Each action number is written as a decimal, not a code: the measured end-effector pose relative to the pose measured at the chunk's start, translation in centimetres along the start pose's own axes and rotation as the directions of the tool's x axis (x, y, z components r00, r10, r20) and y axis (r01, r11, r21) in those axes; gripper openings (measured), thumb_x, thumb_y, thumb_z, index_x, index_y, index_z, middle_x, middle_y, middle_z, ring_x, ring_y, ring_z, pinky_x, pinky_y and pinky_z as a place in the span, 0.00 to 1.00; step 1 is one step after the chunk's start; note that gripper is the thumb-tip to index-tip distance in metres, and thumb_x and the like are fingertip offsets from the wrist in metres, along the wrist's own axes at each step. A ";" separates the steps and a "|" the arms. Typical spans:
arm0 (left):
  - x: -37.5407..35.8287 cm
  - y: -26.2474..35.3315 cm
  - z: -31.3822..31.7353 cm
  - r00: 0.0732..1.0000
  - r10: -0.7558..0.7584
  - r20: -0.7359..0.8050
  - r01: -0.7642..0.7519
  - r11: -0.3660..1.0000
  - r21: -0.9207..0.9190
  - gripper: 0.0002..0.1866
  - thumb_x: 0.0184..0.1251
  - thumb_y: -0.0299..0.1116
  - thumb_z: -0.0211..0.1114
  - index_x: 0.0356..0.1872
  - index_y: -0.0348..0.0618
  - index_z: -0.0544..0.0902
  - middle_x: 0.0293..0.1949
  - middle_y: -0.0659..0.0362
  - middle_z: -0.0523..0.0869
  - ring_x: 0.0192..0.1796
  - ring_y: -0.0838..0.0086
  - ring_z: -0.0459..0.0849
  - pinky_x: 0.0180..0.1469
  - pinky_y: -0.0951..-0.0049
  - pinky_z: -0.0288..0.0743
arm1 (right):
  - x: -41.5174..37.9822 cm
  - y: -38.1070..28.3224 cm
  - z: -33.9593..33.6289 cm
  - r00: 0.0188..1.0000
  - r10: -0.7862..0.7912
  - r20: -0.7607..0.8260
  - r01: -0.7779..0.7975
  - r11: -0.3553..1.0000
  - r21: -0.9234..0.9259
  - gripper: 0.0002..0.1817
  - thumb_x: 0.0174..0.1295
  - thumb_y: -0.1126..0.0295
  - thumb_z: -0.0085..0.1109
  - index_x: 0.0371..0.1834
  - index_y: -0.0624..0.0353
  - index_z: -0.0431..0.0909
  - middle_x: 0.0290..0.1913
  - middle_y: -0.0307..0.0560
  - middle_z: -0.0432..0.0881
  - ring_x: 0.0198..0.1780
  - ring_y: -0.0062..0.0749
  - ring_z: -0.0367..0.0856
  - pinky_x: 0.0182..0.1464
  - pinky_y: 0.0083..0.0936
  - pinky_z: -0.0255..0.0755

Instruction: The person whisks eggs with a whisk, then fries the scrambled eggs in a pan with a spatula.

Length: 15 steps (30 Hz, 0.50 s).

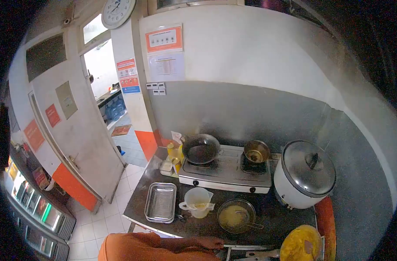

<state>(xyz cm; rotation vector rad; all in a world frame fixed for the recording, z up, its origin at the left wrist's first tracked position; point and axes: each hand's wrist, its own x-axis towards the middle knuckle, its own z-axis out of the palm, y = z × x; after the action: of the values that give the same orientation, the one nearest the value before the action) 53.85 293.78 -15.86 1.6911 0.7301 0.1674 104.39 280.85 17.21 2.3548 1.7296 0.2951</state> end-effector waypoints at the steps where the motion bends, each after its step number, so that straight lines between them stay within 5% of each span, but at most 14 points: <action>1: -0.4 0.6 -0.2 1.000 -0.019 0.007 0.019 1.000 0.009 0.21 0.81 0.47 0.49 0.50 0.37 0.78 0.41 0.52 0.85 0.45 0.64 0.84 0.50 0.60 0.75 | -1.0 0.5 -0.4 1.000 0.002 0.025 -0.002 1.000 0.012 0.14 0.68 0.61 0.52 0.37 0.57 0.85 0.35 0.58 0.87 0.37 0.55 0.87 0.40 0.50 0.80; 9: -0.1 0.8 -0.2 0.998 -0.024 0.057 0.025 0.999 -0.024 0.21 0.82 0.48 0.48 0.51 0.38 0.78 0.41 0.54 0.85 0.43 0.66 0.83 0.48 0.61 0.76 | -5.6 -1.2 4.7 0.997 -0.073 0.032 0.074 0.997 -0.016 0.16 0.66 0.56 0.54 0.39 0.56 0.83 0.36 0.59 0.87 0.39 0.56 0.87 0.42 0.52 0.78; 11: 0.7 -0.3 -0.3 0.998 0.020 0.061 -0.018 0.999 -0.040 0.22 0.82 0.49 0.47 0.50 0.38 0.78 0.41 0.54 0.85 0.41 0.67 0.82 0.45 0.61 0.76 | -5.3 -1.1 7.8 0.989 -0.134 -0.059 0.132 0.991 -0.036 0.16 0.66 0.55 0.54 0.40 0.56 0.83 0.36 0.59 0.87 0.39 0.56 0.87 0.43 0.52 0.78; 14: 1.5 -1.2 -0.1 0.991 -0.070 0.110 0.081 0.992 -0.094 0.19 0.83 0.47 0.47 0.46 0.39 0.77 0.38 0.58 0.80 0.44 0.72 0.79 0.51 0.64 0.75 | -3.7 0.7 14.4 0.845 -0.298 -0.444 0.247 0.954 -0.172 0.17 0.66 0.53 0.55 0.40 0.56 0.83 0.37 0.60 0.87 0.40 0.56 0.86 0.44 0.53 0.77; 15: 1.5 -1.3 -0.1 0.992 -0.065 0.108 0.077 0.991 -0.111 0.19 0.83 0.47 0.47 0.46 0.39 0.77 0.39 0.58 0.80 0.44 0.71 0.79 0.51 0.64 0.75 | -2.6 0.3 12.7 0.921 -0.238 -0.307 0.209 0.970 -0.127 0.15 0.66 0.55 0.55 0.41 0.54 0.83 0.37 0.58 0.87 0.40 0.55 0.87 0.43 0.51 0.78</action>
<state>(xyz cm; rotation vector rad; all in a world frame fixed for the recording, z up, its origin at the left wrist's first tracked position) 54.50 294.80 -17.39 1.5502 0.6885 0.0695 107.40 277.68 5.03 2.1069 2.0568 0.7361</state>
